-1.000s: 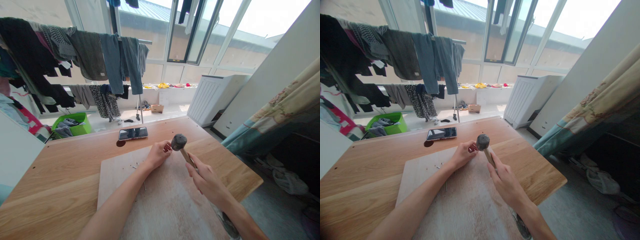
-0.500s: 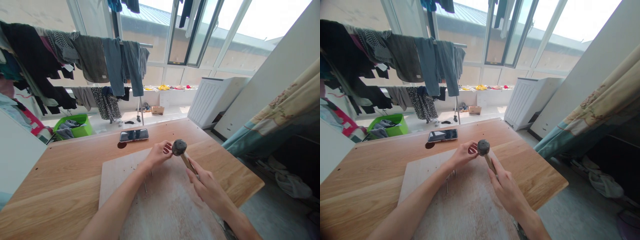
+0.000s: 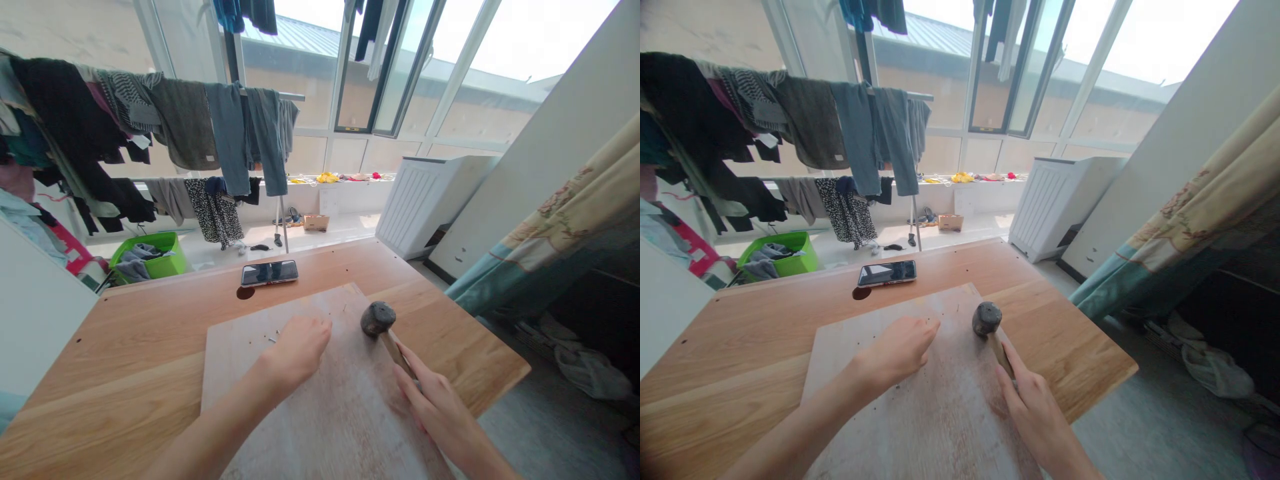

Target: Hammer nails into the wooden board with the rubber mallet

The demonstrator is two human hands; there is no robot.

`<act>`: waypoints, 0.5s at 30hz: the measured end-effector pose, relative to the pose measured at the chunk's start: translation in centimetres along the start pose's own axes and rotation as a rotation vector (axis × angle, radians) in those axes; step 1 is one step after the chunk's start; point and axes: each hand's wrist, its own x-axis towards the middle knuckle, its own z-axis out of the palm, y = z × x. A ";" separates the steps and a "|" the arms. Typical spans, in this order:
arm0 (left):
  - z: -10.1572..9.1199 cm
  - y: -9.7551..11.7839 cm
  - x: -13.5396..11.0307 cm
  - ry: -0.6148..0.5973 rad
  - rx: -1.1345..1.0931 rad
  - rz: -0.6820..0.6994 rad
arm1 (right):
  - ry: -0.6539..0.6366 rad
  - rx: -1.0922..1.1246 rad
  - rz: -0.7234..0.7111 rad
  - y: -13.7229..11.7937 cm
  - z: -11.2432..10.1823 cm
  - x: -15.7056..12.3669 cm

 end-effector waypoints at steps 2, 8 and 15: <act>0.3 0.1 0.4 0.017 -0.004 0.026 | 0.012 -0.006 0.000 0.0 0.2 0.0; 1.6 -1.5 2.9 0.242 -0.302 0.092 | -0.006 -0.011 0.035 0.0 0.3 -0.2; 3.9 -4.2 5.9 0.509 -0.892 -0.061 | -0.042 -0.027 0.055 0.1 0.4 -0.3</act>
